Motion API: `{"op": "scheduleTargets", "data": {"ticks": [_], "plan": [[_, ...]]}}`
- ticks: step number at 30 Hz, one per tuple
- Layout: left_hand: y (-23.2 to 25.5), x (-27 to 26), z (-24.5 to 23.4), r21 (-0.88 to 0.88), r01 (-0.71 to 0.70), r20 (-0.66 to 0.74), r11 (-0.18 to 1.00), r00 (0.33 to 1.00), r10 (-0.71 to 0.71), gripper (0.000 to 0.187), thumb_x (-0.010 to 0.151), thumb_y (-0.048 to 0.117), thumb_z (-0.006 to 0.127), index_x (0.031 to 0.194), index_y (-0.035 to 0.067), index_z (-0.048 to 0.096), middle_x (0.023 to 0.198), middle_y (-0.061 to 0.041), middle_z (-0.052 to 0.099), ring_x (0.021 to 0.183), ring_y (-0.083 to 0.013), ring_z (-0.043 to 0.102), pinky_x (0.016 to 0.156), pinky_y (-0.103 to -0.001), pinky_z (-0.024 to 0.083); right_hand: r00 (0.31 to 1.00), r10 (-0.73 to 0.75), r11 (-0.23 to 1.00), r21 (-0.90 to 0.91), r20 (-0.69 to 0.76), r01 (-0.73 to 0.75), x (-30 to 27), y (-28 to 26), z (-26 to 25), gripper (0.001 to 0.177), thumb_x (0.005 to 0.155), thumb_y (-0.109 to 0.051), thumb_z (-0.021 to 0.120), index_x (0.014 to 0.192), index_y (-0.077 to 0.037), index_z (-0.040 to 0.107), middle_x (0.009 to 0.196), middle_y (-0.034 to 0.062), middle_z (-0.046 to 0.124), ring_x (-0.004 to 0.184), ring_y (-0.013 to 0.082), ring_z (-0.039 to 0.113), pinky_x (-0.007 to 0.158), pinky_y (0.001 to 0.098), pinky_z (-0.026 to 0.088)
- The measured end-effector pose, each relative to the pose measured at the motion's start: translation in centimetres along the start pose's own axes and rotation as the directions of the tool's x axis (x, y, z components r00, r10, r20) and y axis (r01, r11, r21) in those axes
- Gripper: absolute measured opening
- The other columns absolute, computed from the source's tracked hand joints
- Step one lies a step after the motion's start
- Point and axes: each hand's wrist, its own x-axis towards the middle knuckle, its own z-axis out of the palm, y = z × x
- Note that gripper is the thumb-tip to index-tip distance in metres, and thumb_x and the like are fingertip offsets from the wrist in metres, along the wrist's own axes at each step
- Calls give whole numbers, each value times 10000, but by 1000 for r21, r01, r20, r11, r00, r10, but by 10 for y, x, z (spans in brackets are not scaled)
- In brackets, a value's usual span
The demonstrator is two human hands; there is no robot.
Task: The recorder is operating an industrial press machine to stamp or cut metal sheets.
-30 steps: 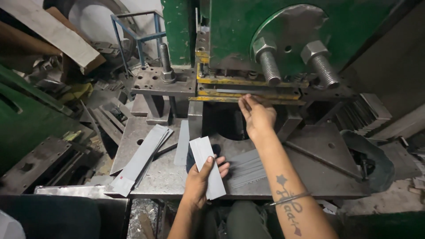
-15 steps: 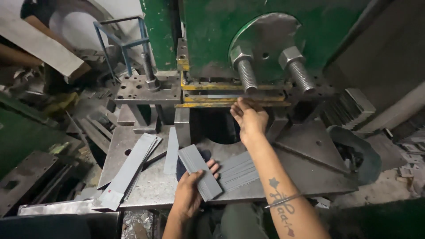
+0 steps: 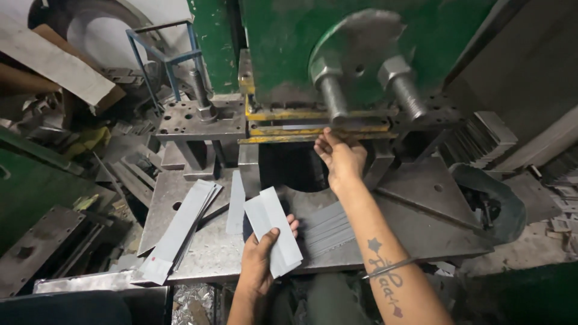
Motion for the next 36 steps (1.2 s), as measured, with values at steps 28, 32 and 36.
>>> {"op": "scheduleTargets", "data": {"ticks": [28, 32, 36], "plan": [[-12, 9, -17, 76, -32, -107, 997, 994, 40, 477, 877, 112, 692, 1290, -97, 575, 1027, -270, 750, 784, -282, 691, 697, -352, 558, 913, 211, 851, -393, -350, -348, -160, 1, -190, 140, 951, -97, 616, 988, 20, 684, 828, 129, 670, 668, 199, 585, 563, 318, 412], [-15, 9, -16, 83, -47, -111, 995, 992, 56, 490, 876, 116, 688, 1302, -94, 568, 1034, -268, 746, 797, -280, 693, 711, -352, 563, 901, 235, 843, -384, -366, -376, -152, 13, -199, 121, 944, -56, 625, 1006, 33, 678, 798, 150, 681, 632, 213, 596, 500, 316, 377], [-13, 7, -14, 100, -52, -112, 994, 992, 64, 456, 888, 116, 691, 1285, -76, 577, 1018, -248, 754, 772, -254, 681, 686, -342, 555, 929, 278, 810, -460, -245, -364, -136, 14, -174, 93, 944, -60, 660, 985, 14, 700, 767, 132, 699, 597, 191, 602, 481, 298, 369]]}}
